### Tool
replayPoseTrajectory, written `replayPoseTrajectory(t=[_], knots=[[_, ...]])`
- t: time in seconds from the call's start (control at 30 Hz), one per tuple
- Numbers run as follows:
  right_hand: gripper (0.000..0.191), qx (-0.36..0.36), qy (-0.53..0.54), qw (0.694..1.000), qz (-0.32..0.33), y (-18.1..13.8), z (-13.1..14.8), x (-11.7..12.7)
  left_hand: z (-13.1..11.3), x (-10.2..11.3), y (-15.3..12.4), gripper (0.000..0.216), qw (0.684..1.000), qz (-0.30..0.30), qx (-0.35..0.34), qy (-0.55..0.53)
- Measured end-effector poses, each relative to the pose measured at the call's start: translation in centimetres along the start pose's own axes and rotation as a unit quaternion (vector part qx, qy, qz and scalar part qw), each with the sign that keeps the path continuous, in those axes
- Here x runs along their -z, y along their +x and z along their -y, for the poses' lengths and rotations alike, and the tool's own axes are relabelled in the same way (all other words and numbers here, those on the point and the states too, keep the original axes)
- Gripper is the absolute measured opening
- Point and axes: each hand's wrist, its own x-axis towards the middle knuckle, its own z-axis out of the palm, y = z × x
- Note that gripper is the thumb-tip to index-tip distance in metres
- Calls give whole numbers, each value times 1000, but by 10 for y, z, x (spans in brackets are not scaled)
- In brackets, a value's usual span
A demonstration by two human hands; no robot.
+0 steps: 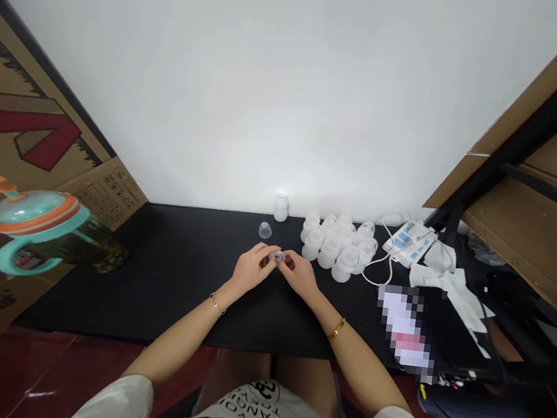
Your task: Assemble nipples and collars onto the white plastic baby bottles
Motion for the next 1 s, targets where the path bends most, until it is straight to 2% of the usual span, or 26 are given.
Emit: replayPoseTrajectory(t=[0.13, 0.23, 0.33, 0.43, 0.57, 0.73, 1.0], knots=[[23, -1, 9, 1000, -7, 0, -1, 1, 1, -1, 0, 30, 1000, -7, -13, -25], [26, -11, 52, 998, -22, 0, -4, 0, 1, -2, 2, 35, 998, -11, 8, -58], [29, -21, 77, 997, -23, 1, -6, 0, 2, -3, 4, 33, 993, 12, 45, -108], [29, -23, 65, 998, -8, 1, -6, 0, 2, -3, 5, 21, 985, 27, 76, -155], [27, -7, 24, 1000, 1, 1, -4, -1, 1, -2, 5, 15, 985, 14, 81, -150], [24, 8, -9, 1000, 0, 1, -4, 0, 1, -2, 5, 18, 989, 5, 78, -129], [25, 2, 13, 1000, 2, 1, -4, 0, 5, -5, 5, 29, 976, 31, 96, -194]])
